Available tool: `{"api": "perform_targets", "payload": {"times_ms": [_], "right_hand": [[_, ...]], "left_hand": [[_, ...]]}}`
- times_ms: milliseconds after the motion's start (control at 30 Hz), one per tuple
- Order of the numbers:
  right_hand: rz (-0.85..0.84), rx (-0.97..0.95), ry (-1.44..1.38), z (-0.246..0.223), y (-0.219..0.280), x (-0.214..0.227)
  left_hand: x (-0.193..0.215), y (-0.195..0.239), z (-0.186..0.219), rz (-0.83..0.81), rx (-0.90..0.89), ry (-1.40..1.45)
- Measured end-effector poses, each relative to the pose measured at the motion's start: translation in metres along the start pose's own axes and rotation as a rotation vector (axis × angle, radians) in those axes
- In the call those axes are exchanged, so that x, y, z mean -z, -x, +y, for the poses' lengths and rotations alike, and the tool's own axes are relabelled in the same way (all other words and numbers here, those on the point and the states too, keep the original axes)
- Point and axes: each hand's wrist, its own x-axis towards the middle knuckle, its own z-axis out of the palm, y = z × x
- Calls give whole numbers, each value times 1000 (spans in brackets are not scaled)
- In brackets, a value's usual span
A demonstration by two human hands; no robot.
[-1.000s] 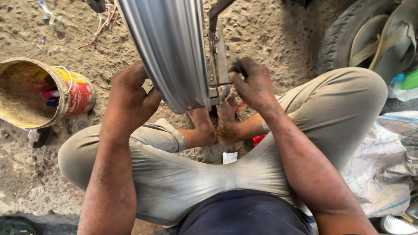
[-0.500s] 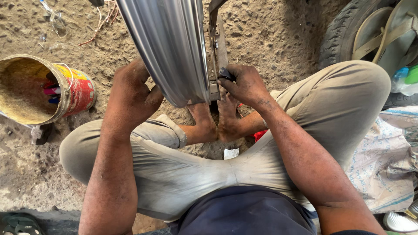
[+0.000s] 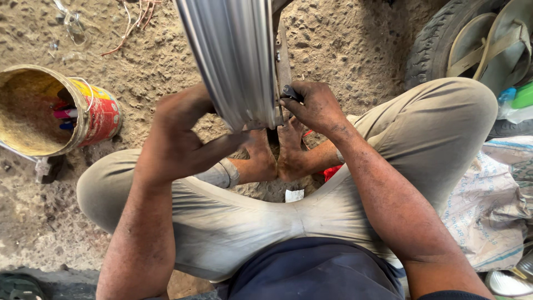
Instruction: The person sits on the ground and uses a wrench to tighten bolts on a metal wheel rim mounted on a stand. They repeatedly rotate the wheel to access different sections and tighten the fasteners.
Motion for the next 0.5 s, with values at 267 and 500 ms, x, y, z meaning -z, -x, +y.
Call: {"api": "perform_targets", "payload": {"times_ms": [267,500], "right_hand": [[57,183,-30,27,-4,3],[34,229,28,28,-11,10]], "left_hand": [[-14,-5,-14,-105,110,-292],[-20,-9,-25,-71,33,-253]]}}
